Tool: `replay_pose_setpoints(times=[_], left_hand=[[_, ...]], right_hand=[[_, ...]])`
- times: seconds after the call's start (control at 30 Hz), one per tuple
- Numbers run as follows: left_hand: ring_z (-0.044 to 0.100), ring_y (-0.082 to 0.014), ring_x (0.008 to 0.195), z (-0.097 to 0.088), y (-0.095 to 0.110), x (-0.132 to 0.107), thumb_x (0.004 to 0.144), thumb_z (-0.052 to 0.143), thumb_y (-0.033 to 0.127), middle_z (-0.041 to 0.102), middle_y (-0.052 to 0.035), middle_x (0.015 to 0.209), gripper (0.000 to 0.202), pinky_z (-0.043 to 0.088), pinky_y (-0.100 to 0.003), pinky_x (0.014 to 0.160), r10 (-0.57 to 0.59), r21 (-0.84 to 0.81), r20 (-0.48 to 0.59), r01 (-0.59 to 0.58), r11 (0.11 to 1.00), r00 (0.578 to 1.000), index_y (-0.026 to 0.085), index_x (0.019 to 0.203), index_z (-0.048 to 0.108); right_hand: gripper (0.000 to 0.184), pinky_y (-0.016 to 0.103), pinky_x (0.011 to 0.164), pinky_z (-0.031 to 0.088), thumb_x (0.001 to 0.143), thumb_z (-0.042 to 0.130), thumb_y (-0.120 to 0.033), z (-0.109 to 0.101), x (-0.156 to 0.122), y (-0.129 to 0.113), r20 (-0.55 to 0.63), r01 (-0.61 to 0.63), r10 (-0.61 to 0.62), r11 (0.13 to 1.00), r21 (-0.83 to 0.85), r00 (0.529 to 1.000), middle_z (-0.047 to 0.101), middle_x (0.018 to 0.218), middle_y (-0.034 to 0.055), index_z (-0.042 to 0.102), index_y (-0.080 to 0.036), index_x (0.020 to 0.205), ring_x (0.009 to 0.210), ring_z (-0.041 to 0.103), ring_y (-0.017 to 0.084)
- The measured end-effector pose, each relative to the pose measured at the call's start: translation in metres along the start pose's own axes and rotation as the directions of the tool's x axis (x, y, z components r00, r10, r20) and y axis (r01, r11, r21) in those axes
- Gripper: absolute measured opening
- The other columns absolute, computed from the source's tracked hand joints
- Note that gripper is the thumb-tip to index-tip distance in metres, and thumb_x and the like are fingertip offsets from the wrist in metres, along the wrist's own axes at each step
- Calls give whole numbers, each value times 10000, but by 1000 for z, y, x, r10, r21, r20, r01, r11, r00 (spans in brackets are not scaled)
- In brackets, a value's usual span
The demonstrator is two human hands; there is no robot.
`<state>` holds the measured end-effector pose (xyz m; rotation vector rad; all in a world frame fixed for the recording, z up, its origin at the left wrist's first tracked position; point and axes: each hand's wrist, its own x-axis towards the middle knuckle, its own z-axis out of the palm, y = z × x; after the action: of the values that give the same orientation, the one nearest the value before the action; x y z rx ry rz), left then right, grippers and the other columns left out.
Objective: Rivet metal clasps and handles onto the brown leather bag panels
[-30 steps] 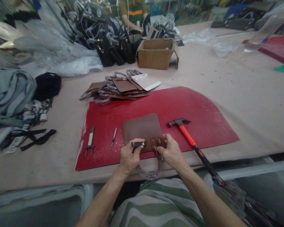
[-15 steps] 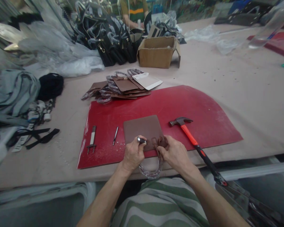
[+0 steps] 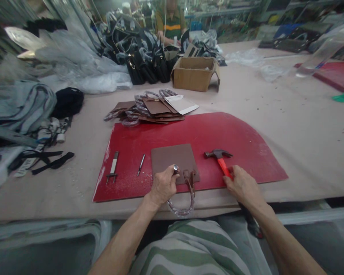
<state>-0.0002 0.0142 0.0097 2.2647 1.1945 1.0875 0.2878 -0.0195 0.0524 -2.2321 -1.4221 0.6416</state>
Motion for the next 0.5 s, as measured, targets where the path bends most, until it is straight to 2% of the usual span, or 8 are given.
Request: replay_pose_setpoints(times=[0.1, 0.23, 0.3, 0.37, 0.43, 0.47, 0.5], left_hand=[[732, -219, 790, 2, -1, -1, 950, 487, 176, 721, -77, 887, 130, 568, -298, 691, 7, 8, 2, -7, 1000, 1000, 186, 1063, 550], [731, -217, 769, 6, -3, -1, 937, 485, 159, 722, -76, 884, 153, 566, -299, 684, 4, -2, 8, -4, 1000, 1000, 190, 1071, 550], [733, -211, 767, 7, -3, -1, 934, 483, 154, 724, -73, 888, 161, 565, -292, 684, -1, -2, 5, 1, 1000, 1000, 196, 1075, 548], [732, -208, 767, 7, -3, -1, 932, 483, 153, 722, -67, 885, 167, 562, -285, 678, -1, 9, 10, 1, 1000, 1000, 201, 1078, 548], [733, -210, 773, 7, -3, -1, 927, 486, 151, 722, -65, 889, 176, 561, -285, 674, 5, 16, 13, -5, 1000, 1000, 204, 1081, 553], [735, -213, 783, 7, -3, -1, 924, 488, 149, 722, -65, 891, 180, 562, -286, 677, 7, 17, 12, -7, 1000, 1000, 204, 1082, 555], [736, -215, 792, 8, -3, -1, 921, 489, 146, 723, -65, 891, 182, 563, -287, 682, 7, 17, 4, -8, 1000, 1000, 203, 1080, 558]], right_hand=[[127, 298, 565, 419, 693, 616, -259, -6, 4, -1, 159, -105, 69, 967, 231, 985, 545, 678, 29, 502, -227, 741, 614, 526, 180], [186, 271, 409, 373, 743, 538, -411, -17, -4, -16, 354, -158, 15, 911, 381, 935, 494, 602, -9, 504, -228, 748, 428, 415, 127], [277, 253, 361, 319, 795, 492, -514, -23, -15, -31, 380, -170, -12, 880, 444, 925, 440, 584, -44, 486, -239, 766, 383, 339, 104], [365, 242, 353, 291, 853, 449, -606, -30, -30, -49, 291, -89, -69, 863, 497, 954, 413, 575, -61, 457, -251, 770, 374, 324, 98], [378, 244, 392, 308, 908, 429, -604, -38, -44, -69, 67, 152, -203, 880, 451, 977, 436, 569, -52, 443, -256, 760, 402, 383, 108], [356, 250, 424, 321, 938, 412, -569, -41, -49, -77, -52, 290, -292, 885, 364, 955, 464, 570, -39, 449, -258, 768, 431, 427, 120], [325, 259, 452, 324, 959, 400, -519, -43, -54, -84, -133, 410, -388, 877, 252, 912, 485, 568, -29, 455, -259, 774, 449, 453, 129]])
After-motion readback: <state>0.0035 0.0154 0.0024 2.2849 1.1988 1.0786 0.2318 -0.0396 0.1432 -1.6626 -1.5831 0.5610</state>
